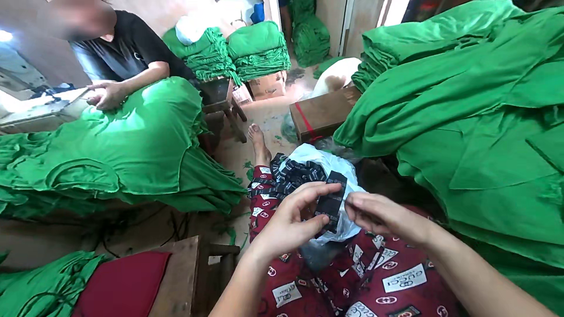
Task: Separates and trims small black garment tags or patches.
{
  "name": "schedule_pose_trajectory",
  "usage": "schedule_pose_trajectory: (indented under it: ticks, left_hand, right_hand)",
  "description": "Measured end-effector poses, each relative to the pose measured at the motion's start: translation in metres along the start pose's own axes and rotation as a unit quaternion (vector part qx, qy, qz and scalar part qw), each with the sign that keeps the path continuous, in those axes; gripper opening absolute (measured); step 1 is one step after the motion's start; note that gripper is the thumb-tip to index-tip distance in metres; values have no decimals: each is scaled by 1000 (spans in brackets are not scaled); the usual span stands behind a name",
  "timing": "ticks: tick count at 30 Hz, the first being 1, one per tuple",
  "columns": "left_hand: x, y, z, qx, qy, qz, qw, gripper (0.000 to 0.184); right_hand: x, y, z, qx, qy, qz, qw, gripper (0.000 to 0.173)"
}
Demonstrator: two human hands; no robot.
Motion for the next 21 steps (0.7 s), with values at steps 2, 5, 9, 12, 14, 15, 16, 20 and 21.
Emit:
schedule_pose_trajectory:
  ticks: [2,5,9,12,14,15,16,20,21]
  left_hand:
    - [1,-1,1,5,2,4,1000,50]
    - [1,-3,1,11,3,7,1000,50]
    - [1,-4,1,17,7,14,1000,50]
    - [1,-5,1,12,6,26,1000,50]
    - [0,-5,1,14,4,26,1000,49]
    - [0,-5,0,15,5,27,1000,49]
    - [-1,-4,-1,14,7,28,999,49]
    - [-1,-2,-2,14,6,22,1000,50]
    - [-1,-2,-3,14,4,22,1000,50]
  right_hand:
    - [-4,-7,-2,26,-16,8,1000,31]
    - [-5,-13,-2,42,-6,12,999,29]
    - [-2,-17,0,45,-13,14,999,29]
    - [0,-18,1,33,-21,12,999,28]
    - [-1,-19,2,29,-19,11,999,28]
    - [-2,-19,3,28,-13,12,999,28]
    - [-2,-20,3,28,-8,9,1000,28]
    - [-1,-22,4,22,-2,-16,1000,29]
    - [-2,-22,4,22,-8,-16,1000,29]
Point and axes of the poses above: each hand's wrist, its own z-axis towards the middle knuckle, its own y-axis out of the back of the hand, x = y × z, the point moved 5 cm from there along z, towards the middle knuckle, and after that the axes turned 8 degrees about z, right-handed, at the moved point
